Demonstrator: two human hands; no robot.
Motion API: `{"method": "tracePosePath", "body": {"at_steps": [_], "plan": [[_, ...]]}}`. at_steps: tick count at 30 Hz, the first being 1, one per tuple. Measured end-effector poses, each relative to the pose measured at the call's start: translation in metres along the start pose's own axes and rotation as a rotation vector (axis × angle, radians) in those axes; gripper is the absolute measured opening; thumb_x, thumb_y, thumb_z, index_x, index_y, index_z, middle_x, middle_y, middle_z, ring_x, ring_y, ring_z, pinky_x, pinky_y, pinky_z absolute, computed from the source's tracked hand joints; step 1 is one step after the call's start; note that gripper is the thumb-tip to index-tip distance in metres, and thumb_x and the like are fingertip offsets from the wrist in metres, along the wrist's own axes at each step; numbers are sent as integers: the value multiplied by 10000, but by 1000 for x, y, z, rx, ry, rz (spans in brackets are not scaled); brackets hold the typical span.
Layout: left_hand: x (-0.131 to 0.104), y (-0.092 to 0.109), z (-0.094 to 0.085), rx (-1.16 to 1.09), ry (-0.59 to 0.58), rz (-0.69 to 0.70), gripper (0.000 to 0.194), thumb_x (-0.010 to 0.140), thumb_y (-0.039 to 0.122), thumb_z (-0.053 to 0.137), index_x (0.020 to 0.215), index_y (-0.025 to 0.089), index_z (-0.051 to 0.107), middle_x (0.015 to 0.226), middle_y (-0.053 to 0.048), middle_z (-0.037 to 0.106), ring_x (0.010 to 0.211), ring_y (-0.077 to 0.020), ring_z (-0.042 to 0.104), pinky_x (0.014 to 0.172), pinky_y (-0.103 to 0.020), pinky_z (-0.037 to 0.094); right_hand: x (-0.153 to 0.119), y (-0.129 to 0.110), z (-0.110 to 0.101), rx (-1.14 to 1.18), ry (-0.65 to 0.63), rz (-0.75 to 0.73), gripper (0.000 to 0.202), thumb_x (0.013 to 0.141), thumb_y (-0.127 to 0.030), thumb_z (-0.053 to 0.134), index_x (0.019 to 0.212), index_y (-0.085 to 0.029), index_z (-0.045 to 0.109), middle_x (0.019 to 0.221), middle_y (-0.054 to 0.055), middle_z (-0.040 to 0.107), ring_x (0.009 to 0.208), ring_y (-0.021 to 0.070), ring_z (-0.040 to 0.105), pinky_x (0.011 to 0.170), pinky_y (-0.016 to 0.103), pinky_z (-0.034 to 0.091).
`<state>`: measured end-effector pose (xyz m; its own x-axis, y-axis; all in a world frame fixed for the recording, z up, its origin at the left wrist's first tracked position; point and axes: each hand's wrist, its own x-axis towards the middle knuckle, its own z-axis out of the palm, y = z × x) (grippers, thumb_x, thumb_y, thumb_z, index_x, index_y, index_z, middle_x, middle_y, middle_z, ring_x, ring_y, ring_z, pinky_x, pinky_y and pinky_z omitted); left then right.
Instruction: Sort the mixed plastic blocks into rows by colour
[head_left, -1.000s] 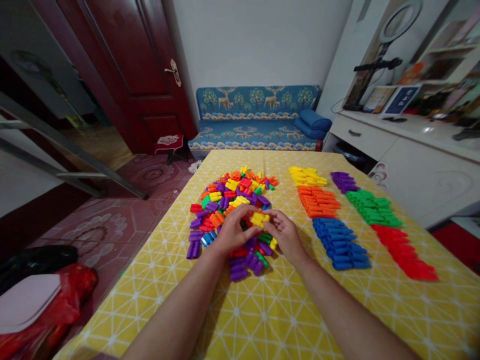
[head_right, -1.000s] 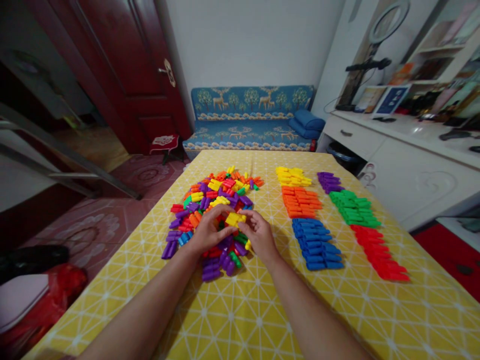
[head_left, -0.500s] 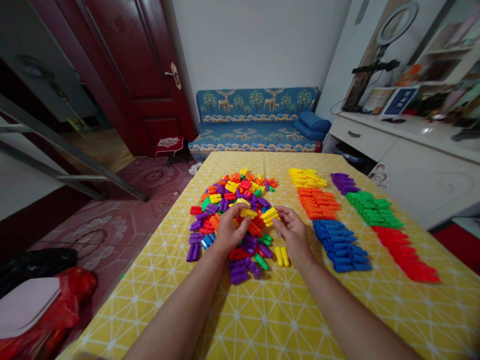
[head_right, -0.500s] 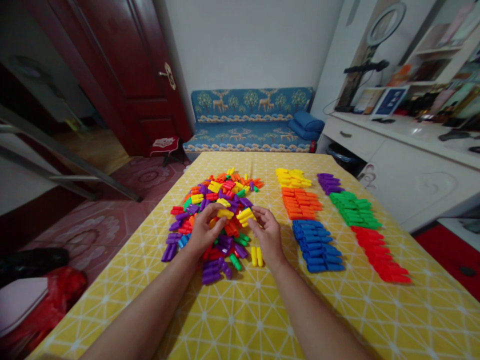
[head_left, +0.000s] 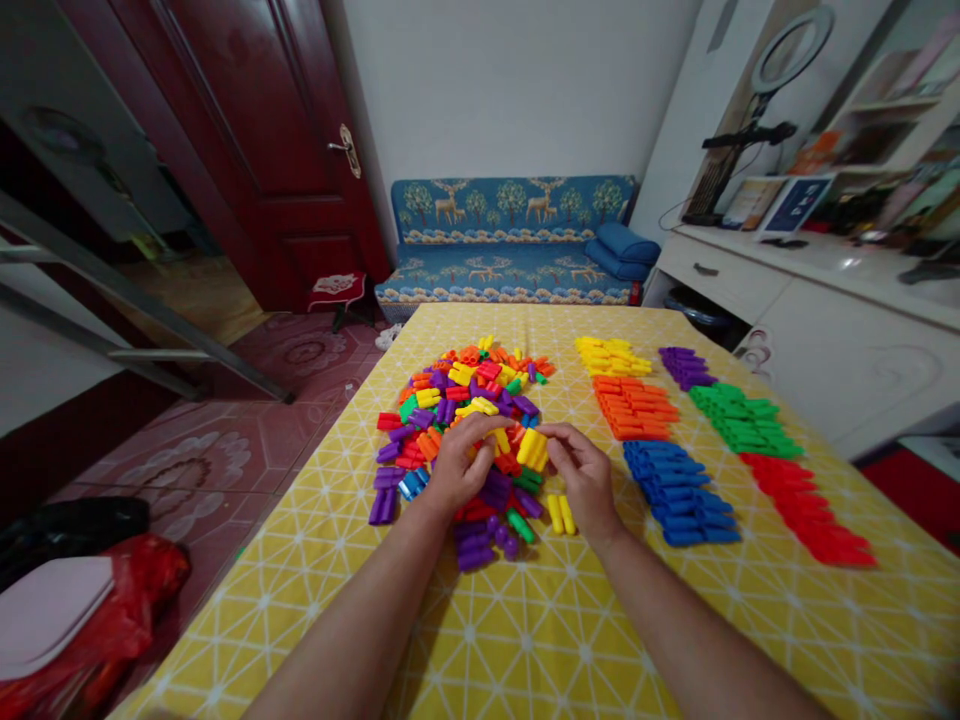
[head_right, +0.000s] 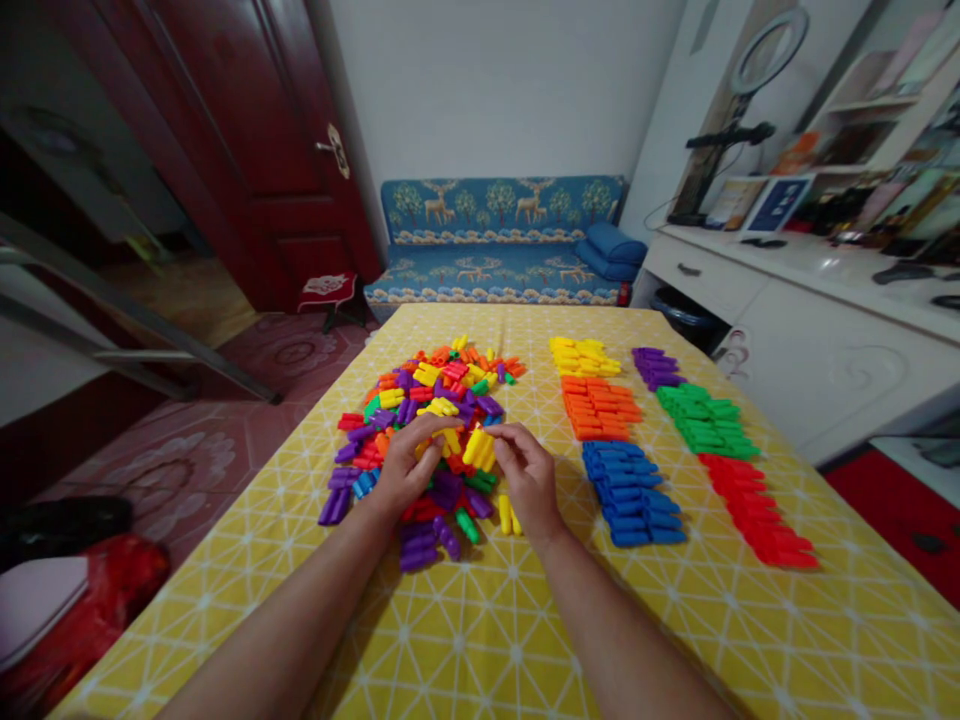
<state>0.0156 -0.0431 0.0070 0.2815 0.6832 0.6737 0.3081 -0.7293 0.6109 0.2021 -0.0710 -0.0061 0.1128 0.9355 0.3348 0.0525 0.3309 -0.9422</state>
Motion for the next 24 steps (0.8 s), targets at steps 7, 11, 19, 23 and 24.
{"method": "tracePosePath", "body": {"at_steps": [7,11,19,23,24], "plan": [[0,-2,2,-24,-103,76,230,902,181,561,1089,173,694,952,-75,638,882,-167,611,796,-299,493,0,-6,6,66,-7,74,257,847,-423,622,985,-211,667,875,23,685,715,143,619,629,242,501],[0,-3,3,-14,-104,60,226,887,255,630,1091,183,695,958,-73,645,889,-169,621,803,-301,503,1,-7,7,35,26,72,245,848,-419,604,947,-205,671,863,28,689,729,153,622,627,249,497],[1,-4,3,7,-110,105,333,894,324,626,1213,233,656,991,-81,627,923,-189,609,811,-319,495,2,-9,9,92,-18,127,242,794,-429,649,888,-206,667,794,14,688,677,148,614,607,253,492],[0,-5,5,-27,-133,128,358,863,335,668,1205,226,659,965,-76,617,882,-179,601,776,-307,496,3,-10,11,117,-58,123,225,788,-407,665,888,-206,670,833,19,708,737,155,642,678,263,512],[0,-5,5,-37,-133,129,351,856,329,677,1191,222,665,953,-73,615,868,-174,599,765,-301,497,3,-10,11,128,-71,130,223,790,-405,667,890,-206,670,831,18,709,738,153,643,683,261,511]]}}
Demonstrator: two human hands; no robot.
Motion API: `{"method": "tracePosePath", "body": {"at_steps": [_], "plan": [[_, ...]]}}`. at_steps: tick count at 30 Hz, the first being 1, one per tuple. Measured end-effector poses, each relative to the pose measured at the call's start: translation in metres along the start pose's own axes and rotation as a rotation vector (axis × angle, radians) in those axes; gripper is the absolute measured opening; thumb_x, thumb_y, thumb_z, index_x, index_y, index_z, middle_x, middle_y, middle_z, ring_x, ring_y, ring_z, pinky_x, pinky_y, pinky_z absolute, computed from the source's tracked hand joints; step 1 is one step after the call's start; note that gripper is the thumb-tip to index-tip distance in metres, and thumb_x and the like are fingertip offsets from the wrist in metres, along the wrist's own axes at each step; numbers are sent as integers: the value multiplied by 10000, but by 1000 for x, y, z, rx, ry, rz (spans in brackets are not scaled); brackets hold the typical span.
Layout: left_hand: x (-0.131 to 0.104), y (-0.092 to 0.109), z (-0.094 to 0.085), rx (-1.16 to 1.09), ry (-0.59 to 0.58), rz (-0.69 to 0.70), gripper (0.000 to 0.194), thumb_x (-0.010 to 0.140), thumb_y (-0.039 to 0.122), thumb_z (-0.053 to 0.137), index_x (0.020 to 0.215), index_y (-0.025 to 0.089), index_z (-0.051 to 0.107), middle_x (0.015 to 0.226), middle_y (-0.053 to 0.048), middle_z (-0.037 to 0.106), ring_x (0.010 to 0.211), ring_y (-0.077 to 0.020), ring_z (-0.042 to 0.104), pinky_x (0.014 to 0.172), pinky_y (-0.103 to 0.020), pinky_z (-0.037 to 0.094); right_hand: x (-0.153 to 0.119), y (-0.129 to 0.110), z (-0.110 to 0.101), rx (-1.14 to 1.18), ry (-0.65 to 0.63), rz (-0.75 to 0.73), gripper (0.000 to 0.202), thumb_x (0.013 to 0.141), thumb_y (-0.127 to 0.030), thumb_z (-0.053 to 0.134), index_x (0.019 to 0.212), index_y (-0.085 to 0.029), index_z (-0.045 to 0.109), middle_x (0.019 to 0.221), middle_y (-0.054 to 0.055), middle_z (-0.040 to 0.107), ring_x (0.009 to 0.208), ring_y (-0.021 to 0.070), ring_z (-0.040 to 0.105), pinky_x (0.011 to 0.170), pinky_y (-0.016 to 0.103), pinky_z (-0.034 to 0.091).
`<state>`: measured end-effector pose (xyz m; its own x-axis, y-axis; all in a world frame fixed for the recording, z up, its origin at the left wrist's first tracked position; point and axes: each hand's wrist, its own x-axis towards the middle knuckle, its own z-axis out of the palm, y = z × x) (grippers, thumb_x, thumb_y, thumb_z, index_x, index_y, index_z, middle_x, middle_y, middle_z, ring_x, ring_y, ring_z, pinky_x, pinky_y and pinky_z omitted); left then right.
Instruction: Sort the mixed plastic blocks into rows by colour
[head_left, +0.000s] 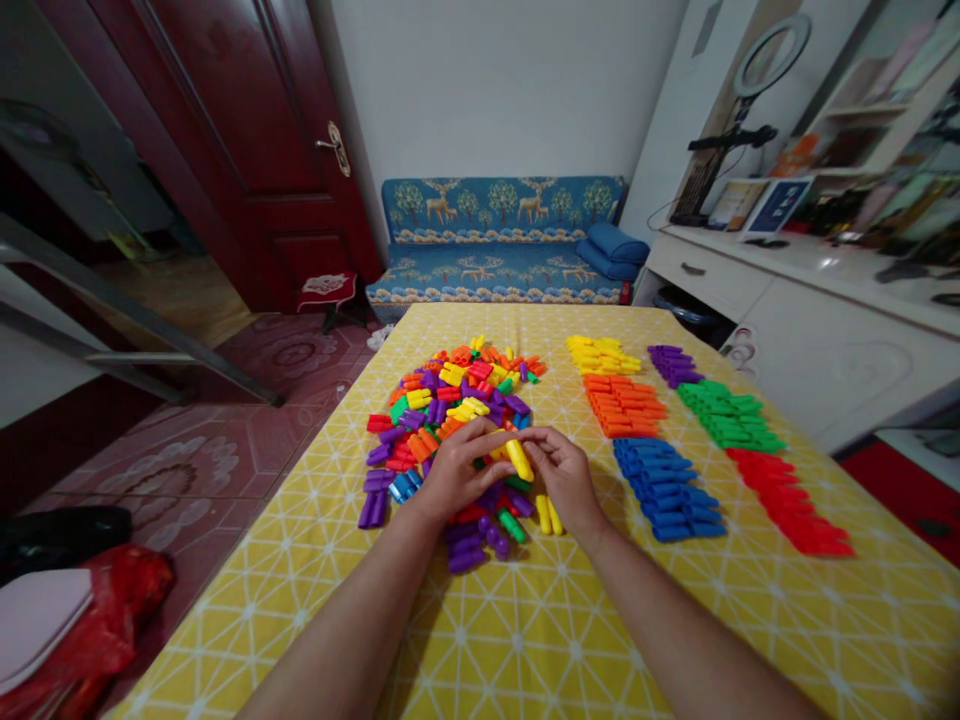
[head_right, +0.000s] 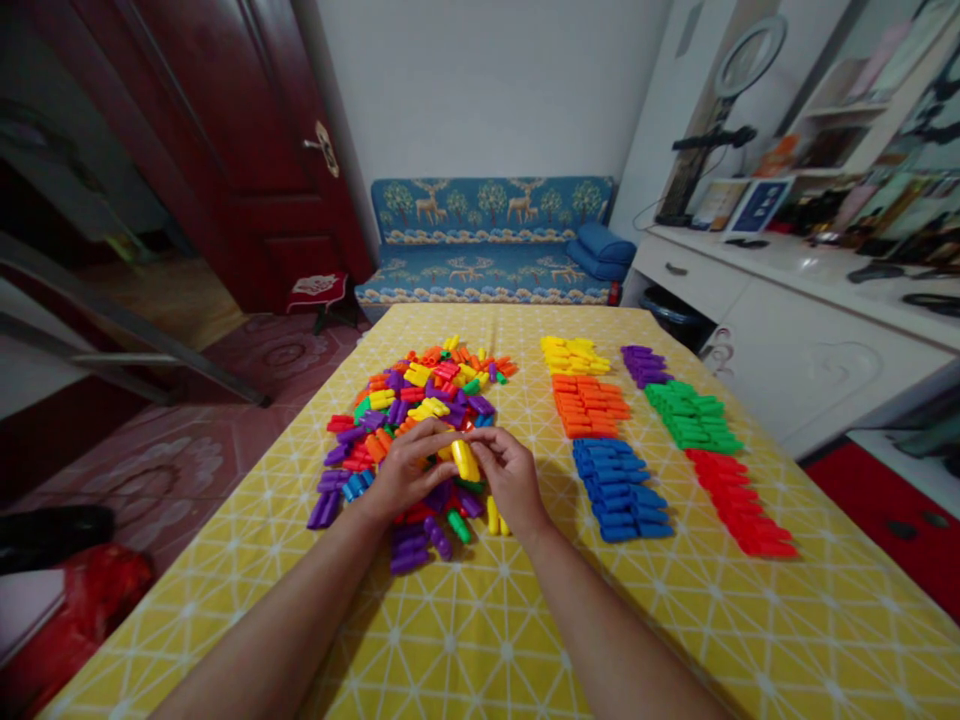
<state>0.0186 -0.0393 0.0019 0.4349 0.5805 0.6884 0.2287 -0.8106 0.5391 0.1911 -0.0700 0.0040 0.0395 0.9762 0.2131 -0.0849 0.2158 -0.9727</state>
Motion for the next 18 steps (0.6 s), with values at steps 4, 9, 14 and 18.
{"method": "tracePosePath", "body": {"at_steps": [4,9,14,18], "plan": [[-1,-1,1,-10,11,-7,260,854,285,683,1099,198,691,927,-71,617,845,-162,602,743,-285,503,1,3,0,34,-18,42,244,772,-416,700,879,-199,668,820,19,708,726,148,640,673,251,503],[-1,0,-1,13,20,-17,200,848,280,690,1020,178,695,925,-75,620,859,-165,608,753,-286,508,1,1,-8,-38,-6,44,318,800,-504,664,821,-188,688,775,24,680,703,148,610,626,243,481],[-1,-1,-2,77,31,-1,192,854,277,681,1018,178,694,935,-77,630,867,-163,614,756,-286,518,-1,-4,-21,-75,-205,44,394,818,-557,624,929,-187,702,816,28,676,691,149,604,614,257,487],[-1,0,-1,162,8,7,148,882,244,635,1000,184,701,928,-77,633,854,-163,623,726,-276,524,2,-6,-27,-250,-253,-7,349,747,-459,730,960,-183,713,917,41,705,782,172,629,677,275,505]]}}
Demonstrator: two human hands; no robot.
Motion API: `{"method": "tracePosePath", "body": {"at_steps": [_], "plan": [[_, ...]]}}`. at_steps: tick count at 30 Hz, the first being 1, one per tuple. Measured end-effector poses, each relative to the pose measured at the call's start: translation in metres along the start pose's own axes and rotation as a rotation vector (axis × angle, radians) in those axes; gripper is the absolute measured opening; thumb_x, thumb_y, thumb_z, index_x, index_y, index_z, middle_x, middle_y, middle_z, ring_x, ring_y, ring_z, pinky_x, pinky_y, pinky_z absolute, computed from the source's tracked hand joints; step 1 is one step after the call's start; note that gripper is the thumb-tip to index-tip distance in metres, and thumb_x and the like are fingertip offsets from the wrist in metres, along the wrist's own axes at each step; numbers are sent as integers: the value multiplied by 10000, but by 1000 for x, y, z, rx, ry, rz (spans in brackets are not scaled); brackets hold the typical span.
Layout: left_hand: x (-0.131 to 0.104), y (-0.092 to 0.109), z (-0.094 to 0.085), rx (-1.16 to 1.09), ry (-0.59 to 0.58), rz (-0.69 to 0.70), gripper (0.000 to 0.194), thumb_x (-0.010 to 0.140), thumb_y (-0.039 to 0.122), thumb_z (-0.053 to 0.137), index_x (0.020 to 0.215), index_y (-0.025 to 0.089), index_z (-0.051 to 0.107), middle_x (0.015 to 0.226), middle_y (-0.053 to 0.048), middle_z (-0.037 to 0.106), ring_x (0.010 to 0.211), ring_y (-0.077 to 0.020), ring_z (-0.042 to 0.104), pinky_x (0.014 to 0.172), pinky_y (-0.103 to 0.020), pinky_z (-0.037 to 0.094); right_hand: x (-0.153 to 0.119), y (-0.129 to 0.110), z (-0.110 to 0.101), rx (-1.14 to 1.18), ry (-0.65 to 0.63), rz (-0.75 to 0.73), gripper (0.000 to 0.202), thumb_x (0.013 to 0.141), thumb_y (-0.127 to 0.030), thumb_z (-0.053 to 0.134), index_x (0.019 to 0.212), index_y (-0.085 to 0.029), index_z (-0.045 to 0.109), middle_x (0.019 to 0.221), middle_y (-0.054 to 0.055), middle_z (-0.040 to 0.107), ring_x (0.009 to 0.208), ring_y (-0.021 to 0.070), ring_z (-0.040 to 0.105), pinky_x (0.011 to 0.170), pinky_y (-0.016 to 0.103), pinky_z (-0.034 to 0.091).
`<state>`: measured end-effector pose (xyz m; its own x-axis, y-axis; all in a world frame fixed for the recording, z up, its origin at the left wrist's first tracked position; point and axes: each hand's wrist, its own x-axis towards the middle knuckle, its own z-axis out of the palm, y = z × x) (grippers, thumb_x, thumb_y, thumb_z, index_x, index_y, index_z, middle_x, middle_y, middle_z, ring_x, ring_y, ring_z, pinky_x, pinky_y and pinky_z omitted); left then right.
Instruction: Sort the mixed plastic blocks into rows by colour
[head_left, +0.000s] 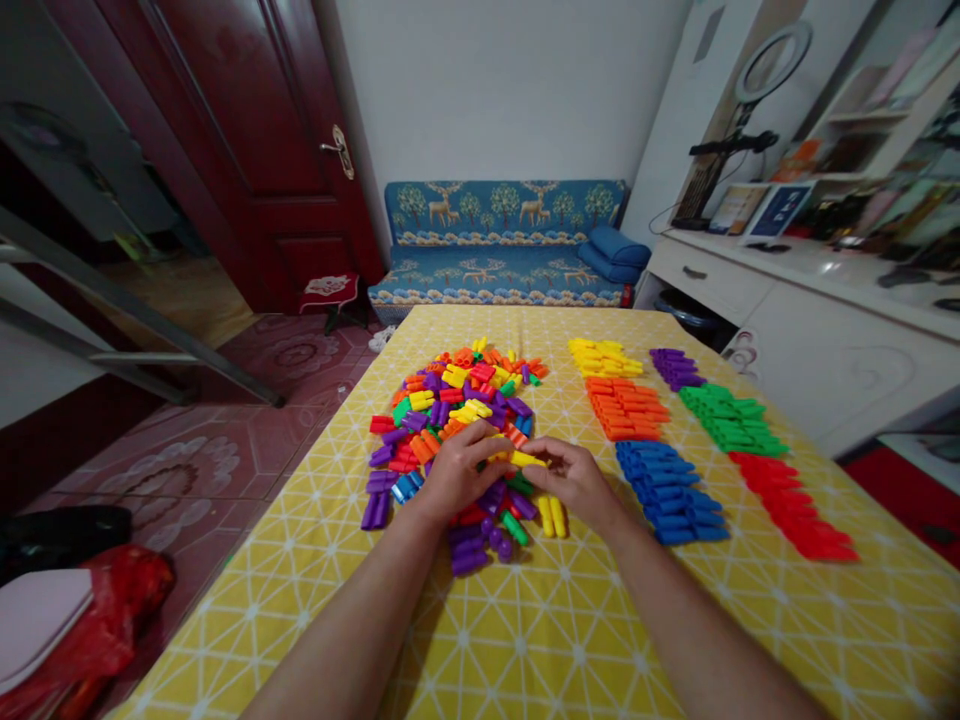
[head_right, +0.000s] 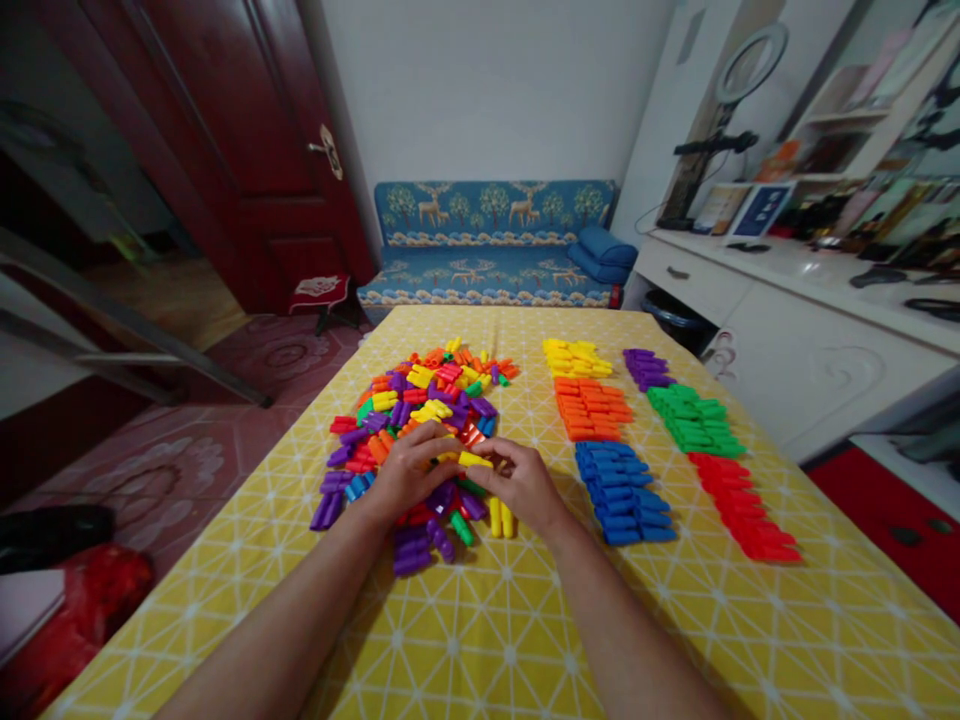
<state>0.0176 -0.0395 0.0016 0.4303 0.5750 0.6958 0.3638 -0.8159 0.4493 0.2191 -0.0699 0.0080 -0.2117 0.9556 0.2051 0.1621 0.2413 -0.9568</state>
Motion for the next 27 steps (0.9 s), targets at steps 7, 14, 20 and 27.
{"method": "tracePosePath", "body": {"at_steps": [7,14,20,27], "plan": [[0,6,1,88,-54,74,156,907,245,602,1004,193,712,939,-80,633,871,-158,622,743,-259,518,0,-8,-11,-24,-176,96,303,782,-405,692,985,-181,706,899,35,692,776,161,627,666,264,502],[-1,5,1,45,31,22,233,916,186,581,1124,222,678,1006,-76,615,925,-158,606,783,-275,521,22,-30,-49,-296,-76,97,309,660,-295,777,937,-189,691,856,25,683,676,132,573,617,257,479],[1,-2,0,-54,150,-84,251,906,139,584,1127,227,665,960,-56,606,895,-147,608,780,-276,527,122,-11,-178,-620,369,86,486,589,-341,808,1021,-157,683,1012,111,707,725,172,621,671,312,506],[3,-3,2,-52,171,-123,229,903,150,596,1103,227,678,942,-57,615,883,-150,616,753,-264,528,193,35,-234,-876,306,190,420,571,-322,813,945,-151,725,948,100,732,796,215,662,760,354,504]]}}
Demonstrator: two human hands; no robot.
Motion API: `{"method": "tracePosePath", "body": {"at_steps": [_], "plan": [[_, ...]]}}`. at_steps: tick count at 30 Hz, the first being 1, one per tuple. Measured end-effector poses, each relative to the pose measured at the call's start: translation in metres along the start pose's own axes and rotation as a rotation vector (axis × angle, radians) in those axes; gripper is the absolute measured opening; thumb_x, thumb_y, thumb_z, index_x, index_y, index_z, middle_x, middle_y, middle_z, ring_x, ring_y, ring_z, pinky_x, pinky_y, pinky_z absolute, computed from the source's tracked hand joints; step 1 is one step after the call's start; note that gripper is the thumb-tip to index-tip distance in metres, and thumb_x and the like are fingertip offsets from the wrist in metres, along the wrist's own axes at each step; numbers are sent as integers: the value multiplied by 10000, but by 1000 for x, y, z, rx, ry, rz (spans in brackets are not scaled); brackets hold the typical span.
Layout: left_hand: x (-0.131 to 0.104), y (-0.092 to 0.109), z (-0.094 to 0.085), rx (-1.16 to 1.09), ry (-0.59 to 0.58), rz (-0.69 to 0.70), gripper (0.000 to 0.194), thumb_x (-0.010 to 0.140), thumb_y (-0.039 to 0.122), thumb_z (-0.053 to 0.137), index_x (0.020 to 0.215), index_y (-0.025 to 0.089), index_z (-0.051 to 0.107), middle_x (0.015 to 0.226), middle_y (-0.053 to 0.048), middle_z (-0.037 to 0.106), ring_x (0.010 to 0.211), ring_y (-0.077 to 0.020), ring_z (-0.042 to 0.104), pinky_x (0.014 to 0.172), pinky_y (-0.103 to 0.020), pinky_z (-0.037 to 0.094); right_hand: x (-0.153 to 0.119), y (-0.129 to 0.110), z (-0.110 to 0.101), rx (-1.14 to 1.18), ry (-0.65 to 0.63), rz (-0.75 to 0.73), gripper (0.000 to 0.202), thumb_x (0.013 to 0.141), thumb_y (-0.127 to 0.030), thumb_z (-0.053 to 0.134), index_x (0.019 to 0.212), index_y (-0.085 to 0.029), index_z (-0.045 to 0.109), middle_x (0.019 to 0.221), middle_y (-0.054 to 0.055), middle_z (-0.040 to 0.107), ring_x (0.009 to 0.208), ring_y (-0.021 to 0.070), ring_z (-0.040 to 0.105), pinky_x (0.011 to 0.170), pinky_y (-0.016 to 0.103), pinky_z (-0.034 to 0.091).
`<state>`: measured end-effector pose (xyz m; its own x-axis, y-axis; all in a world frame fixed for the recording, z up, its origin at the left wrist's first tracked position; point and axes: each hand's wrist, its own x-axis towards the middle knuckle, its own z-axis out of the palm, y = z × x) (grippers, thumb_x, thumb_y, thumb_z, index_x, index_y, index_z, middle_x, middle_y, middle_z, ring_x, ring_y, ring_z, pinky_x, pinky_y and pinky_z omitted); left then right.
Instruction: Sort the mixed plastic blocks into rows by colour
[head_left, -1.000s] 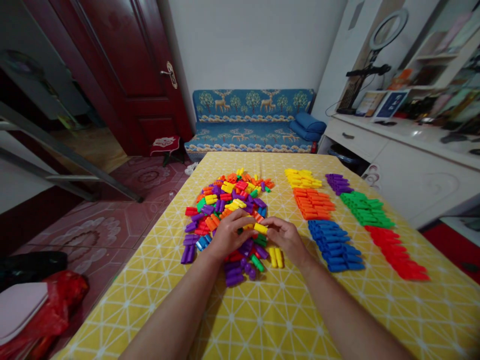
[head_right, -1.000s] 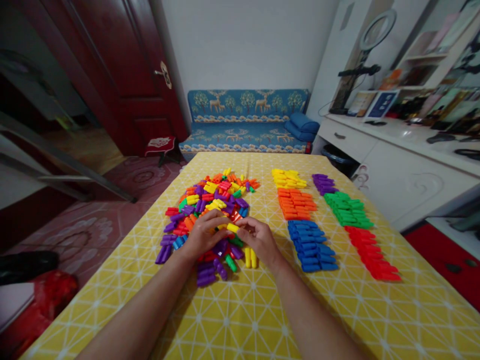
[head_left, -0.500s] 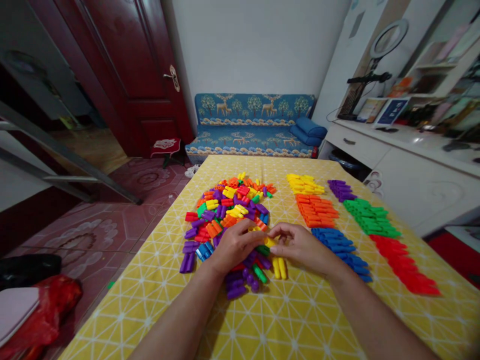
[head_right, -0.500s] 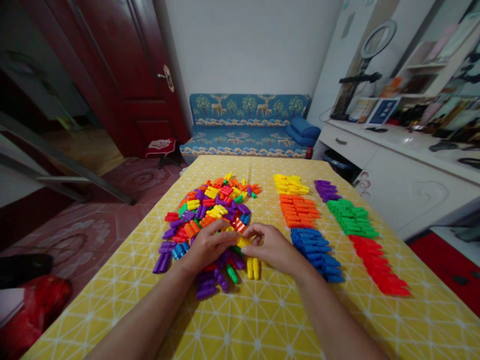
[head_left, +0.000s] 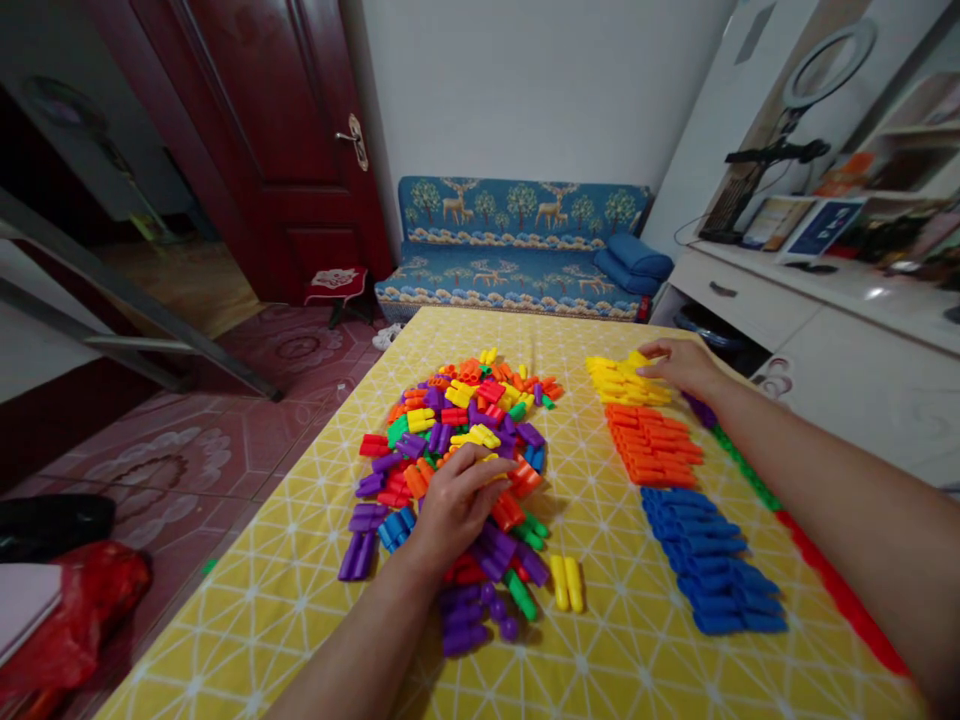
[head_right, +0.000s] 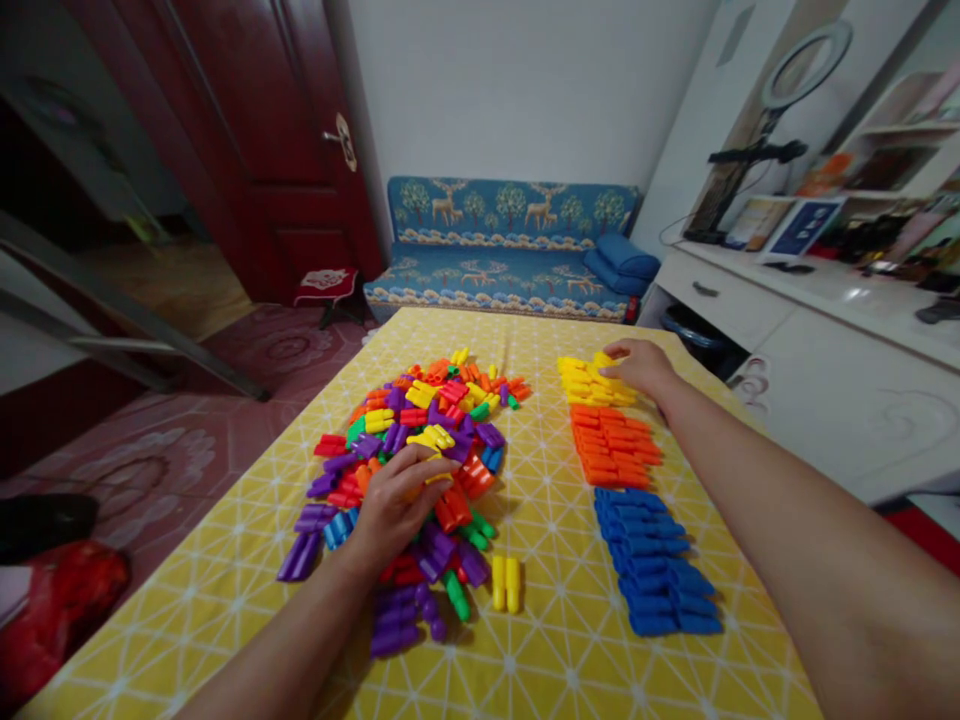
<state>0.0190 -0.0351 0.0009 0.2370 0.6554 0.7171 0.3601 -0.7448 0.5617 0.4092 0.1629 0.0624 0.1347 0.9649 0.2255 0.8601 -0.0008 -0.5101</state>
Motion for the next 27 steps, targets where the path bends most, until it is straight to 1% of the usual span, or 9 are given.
{"method": "tracePosePath", "body": {"at_steps": [5,8,12,16,18,21,23,25,27], "plan": [[1,1,0,-10,-3,-10,221,897,142,602,1087,219,685,922,-55,612,856,-142,615,742,-254,527,15,-9,19,-116,-156,-130,378,565,-260,823,928,-185,749,902,64,737,792,205,660,767,325,501],[2,2,-1,-7,-15,-32,204,904,155,592,1071,216,692,915,-61,615,846,-146,615,730,-255,529,24,-8,25,-161,-168,-170,410,575,-237,810,978,-189,746,925,64,740,763,196,654,723,313,499],[3,3,-1,-7,-6,-34,201,906,164,588,1068,218,695,897,-57,612,830,-146,614,711,-255,527,31,-3,32,-162,-180,-208,416,597,-220,787,1010,-187,745,972,72,743,743,189,648,687,308,499],[1,0,0,-14,-11,-37,209,899,159,598,1077,217,691,905,-58,611,839,-147,612,717,-255,523,29,-3,34,-191,-190,-199,403,604,-200,779,1006,-202,751,951,67,746,739,199,647,695,324,504],[1,-1,0,-14,-11,-40,215,894,154,604,1081,217,690,918,-59,612,853,-149,612,734,-258,522,25,-7,32,-202,-168,-187,400,614,-196,771,1014,-207,748,949,62,744,754,202,653,723,332,508],[1,1,-1,-14,-5,-55,260,893,136,588,1124,221,672,958,-63,615,887,-156,612,772,-270,519,11,-22,28,-141,-89,-218,333,656,-205,738,989,-202,749,990,67,736,802,203,663,796,351,510],[0,3,-3,-22,-8,-73,319,902,119,542,1188,221,640,1016,-76,617,946,-172,609,823,-295,514,-8,-41,26,-27,-35,-268,278,695,-214,699,968,-190,746,1010,76,731,831,205,665,828,359,508],[0,4,-4,-33,-8,-97,376,907,105,495,1250,221,599,1090,-89,617,1028,-193,597,889,-329,499,-39,-67,28,136,-29,-300,262,726,-236,667,971,-178,739,992,81,731,835,205,666,812,357,515],[-2,2,-4,-45,11,-127,407,910,111,482,1293,224,561,1157,-96,616,1086,-209,586,925,-348,488,-80,-97,35,311,-102,-311,273,748,-280,657,991,-178,729,963,76,732,818,200,665,757,338,527]]}}
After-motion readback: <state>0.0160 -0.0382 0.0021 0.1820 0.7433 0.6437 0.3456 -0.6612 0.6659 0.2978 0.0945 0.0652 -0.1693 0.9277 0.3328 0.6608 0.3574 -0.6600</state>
